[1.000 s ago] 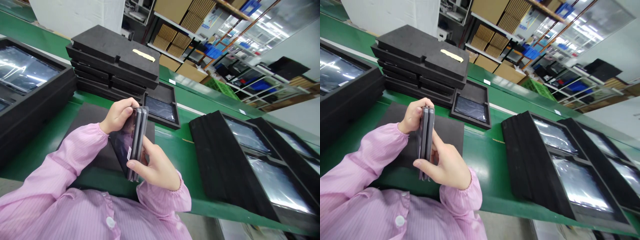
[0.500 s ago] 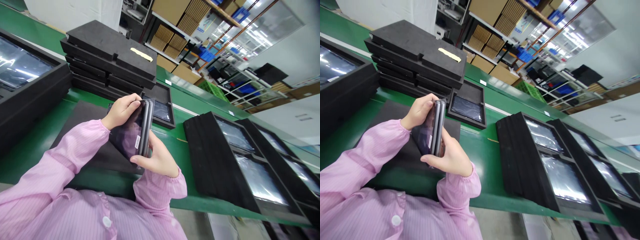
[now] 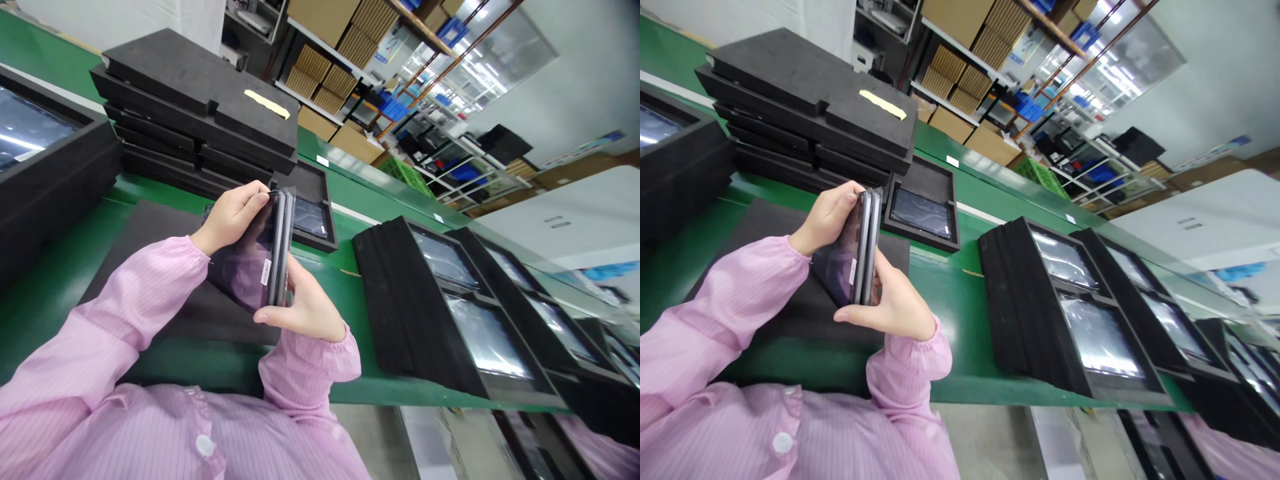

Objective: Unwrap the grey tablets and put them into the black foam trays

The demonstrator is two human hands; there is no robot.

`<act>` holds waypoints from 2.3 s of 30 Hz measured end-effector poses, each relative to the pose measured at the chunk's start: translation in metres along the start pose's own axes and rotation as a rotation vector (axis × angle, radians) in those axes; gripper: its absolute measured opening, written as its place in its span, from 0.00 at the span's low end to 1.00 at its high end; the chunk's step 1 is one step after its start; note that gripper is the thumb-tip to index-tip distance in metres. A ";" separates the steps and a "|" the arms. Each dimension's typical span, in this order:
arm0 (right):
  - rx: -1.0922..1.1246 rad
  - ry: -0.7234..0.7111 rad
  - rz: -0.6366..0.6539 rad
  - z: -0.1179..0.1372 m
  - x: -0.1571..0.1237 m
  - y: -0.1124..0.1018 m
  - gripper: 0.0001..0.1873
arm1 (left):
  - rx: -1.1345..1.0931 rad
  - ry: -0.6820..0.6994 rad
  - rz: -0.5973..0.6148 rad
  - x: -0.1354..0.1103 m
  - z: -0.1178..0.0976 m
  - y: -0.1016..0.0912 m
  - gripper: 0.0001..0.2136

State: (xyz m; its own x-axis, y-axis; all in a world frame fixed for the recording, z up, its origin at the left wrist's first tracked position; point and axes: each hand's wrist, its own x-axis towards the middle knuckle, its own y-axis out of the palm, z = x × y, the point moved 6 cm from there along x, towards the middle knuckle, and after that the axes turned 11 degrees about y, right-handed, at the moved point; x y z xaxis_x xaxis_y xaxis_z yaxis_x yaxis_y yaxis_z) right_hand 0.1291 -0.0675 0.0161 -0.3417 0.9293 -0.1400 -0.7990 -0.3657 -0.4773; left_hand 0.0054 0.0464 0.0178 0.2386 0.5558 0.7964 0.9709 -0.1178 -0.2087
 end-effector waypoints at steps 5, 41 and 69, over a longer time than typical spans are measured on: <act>0.057 0.002 0.004 -0.005 -0.001 -0.001 0.45 | 0.006 0.002 -0.003 0.000 -0.002 -0.001 0.25; 0.696 0.032 -0.243 -0.033 0.026 -0.013 0.18 | 0.270 -0.118 -0.116 0.000 0.006 -0.011 0.20; 0.821 0.120 -0.293 -0.044 0.030 -0.012 0.13 | 0.302 -0.165 -0.109 0.001 0.008 -0.012 0.19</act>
State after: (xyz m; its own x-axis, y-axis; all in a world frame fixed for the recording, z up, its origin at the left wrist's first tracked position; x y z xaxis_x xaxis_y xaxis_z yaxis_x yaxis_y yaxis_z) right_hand 0.1497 -0.0335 -0.0203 -0.0498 0.9737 -0.2224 -0.9657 0.0099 0.2594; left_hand -0.0064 0.0555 0.0168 0.1029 0.6798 0.7261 0.9342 0.1848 -0.3053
